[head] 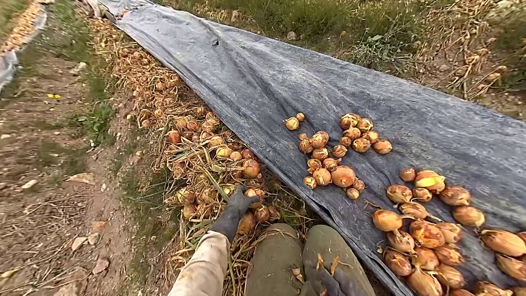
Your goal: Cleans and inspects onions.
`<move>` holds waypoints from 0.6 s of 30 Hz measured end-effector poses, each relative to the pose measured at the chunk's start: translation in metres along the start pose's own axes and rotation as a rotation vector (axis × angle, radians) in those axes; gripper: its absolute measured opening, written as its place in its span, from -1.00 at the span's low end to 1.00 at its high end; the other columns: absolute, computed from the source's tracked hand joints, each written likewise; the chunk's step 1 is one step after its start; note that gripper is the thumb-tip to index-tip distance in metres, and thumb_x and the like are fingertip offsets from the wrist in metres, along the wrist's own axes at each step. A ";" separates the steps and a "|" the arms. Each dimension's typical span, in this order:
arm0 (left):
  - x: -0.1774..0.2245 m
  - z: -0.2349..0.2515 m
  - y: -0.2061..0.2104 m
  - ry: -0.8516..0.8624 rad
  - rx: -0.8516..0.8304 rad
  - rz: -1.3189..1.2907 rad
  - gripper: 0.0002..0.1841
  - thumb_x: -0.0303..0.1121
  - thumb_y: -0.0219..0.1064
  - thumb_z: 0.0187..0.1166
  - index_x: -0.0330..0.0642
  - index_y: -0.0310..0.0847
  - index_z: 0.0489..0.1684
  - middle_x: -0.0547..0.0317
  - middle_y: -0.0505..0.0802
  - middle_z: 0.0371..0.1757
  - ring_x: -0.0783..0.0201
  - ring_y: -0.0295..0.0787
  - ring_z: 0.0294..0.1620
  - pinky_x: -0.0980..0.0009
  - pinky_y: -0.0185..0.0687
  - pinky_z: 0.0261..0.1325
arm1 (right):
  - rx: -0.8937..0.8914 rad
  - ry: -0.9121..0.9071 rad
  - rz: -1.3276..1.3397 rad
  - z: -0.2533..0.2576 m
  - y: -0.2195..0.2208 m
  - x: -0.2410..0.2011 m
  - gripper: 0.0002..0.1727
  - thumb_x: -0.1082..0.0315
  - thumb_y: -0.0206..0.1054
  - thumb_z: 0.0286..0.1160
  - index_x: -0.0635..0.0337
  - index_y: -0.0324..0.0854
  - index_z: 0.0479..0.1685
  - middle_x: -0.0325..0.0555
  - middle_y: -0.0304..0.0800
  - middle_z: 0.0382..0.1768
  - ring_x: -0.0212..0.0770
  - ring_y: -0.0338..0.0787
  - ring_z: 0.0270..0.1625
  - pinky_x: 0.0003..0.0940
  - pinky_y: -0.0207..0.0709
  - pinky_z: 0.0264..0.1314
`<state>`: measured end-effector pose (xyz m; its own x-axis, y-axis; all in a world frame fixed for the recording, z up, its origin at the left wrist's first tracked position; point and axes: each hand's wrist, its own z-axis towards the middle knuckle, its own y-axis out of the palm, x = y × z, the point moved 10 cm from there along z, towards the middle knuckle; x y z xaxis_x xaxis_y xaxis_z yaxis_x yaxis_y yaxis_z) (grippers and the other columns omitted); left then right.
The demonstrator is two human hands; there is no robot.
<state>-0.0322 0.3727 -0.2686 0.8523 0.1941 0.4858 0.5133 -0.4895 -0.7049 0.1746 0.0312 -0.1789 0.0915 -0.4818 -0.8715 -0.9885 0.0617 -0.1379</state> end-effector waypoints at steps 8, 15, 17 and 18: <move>0.050 -0.190 -0.063 0.640 -0.200 -0.697 0.04 -0.22 0.83 -0.03 -0.12 0.40 0.66 -0.04 0.80 0.38 0.03 0.80 0.35 0.06 0.82 0.37 | 0.036 -0.068 -0.196 0.043 0.024 -0.038 -0.23 -0.41 0.11 0.58 -0.08 0.49 0.59 -0.07 0.83 0.09 -0.16 0.85 0.03 -0.01 0.72 0.14; 0.050 -0.301 -0.041 0.743 -0.285 -0.238 0.07 -0.04 0.80 0.13 0.22 0.26 0.82 0.24 0.65 0.60 0.29 0.70 0.48 0.19 0.81 0.43 | -0.035 -0.299 0.380 0.008 0.080 -0.079 -0.21 -0.45 -0.20 0.67 0.09 0.59 0.06 -0.18 0.60 -0.60 -0.22 0.58 -0.70 -0.24 0.62 -0.65; 0.031 -0.315 -0.026 0.674 -0.385 -0.374 0.00 -0.06 0.77 0.21 0.07 0.31 0.78 0.20 0.73 0.52 0.25 0.74 0.45 0.15 0.79 0.47 | -0.009 -0.320 0.298 -0.003 0.080 -0.073 -0.31 -0.32 -0.21 0.78 0.02 0.67 0.11 -0.21 0.70 -0.49 -0.29 0.63 -0.62 -0.29 0.65 -0.58; 0.022 -0.322 -0.017 0.631 -0.445 -0.494 -0.09 -0.09 0.71 0.30 -0.07 0.35 0.72 0.15 0.79 0.43 0.25 0.78 0.38 0.18 0.77 0.46 | -0.002 -0.349 0.223 -0.009 0.078 -0.070 -0.36 -0.19 -0.21 0.85 -0.02 0.71 0.29 -0.24 0.83 -0.23 -0.36 0.77 -0.37 -0.34 0.74 -0.31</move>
<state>-0.0548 0.1114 -0.0799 0.2652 0.0322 0.9637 0.6071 -0.7820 -0.1410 0.0899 0.0622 -0.1244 -0.0895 -0.1316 -0.9872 -0.9889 0.1295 0.0724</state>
